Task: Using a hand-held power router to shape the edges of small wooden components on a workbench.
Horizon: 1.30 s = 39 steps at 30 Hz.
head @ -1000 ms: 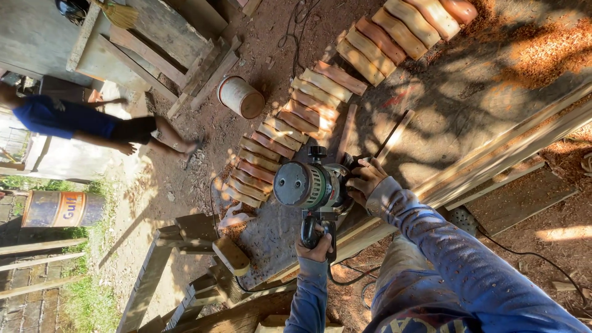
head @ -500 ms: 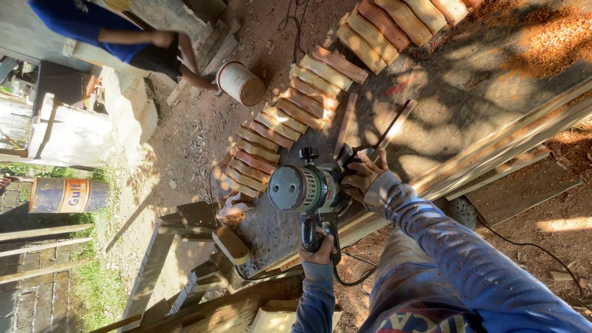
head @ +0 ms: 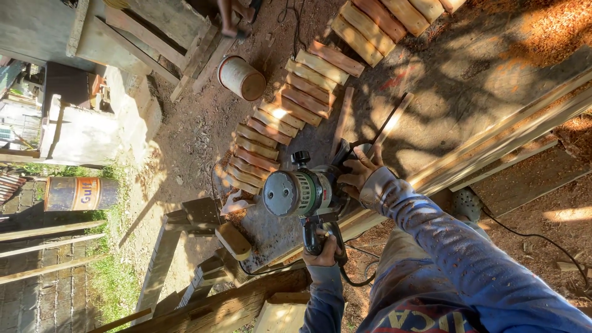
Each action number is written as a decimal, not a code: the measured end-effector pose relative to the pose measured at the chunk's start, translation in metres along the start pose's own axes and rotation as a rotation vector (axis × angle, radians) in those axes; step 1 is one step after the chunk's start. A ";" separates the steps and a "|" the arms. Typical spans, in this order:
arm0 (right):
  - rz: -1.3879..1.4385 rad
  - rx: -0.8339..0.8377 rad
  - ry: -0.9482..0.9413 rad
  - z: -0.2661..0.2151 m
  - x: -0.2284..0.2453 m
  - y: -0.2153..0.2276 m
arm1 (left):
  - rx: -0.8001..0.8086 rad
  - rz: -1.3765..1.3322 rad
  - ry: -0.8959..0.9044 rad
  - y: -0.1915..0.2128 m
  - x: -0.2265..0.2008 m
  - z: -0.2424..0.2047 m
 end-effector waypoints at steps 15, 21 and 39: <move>0.047 0.141 -0.044 0.001 0.006 0.020 | -0.042 -0.063 -0.025 -0.003 0.005 -0.018; -0.016 0.079 0.007 -0.001 -0.002 0.003 | -0.091 0.105 0.018 -0.021 -0.017 -0.025; 0.015 0.105 0.032 0.000 -0.006 0.000 | -0.094 0.145 0.045 -0.024 -0.022 -0.031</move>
Point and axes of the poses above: each hand's wrist, its own z-axis towards the middle knuckle, its own y-axis out of the back of the hand, x = y × z, the point moved 4 cm from there along z, towards the middle knuckle, and after that the axes turned 4 degrees about y, right-handed, at the moved point
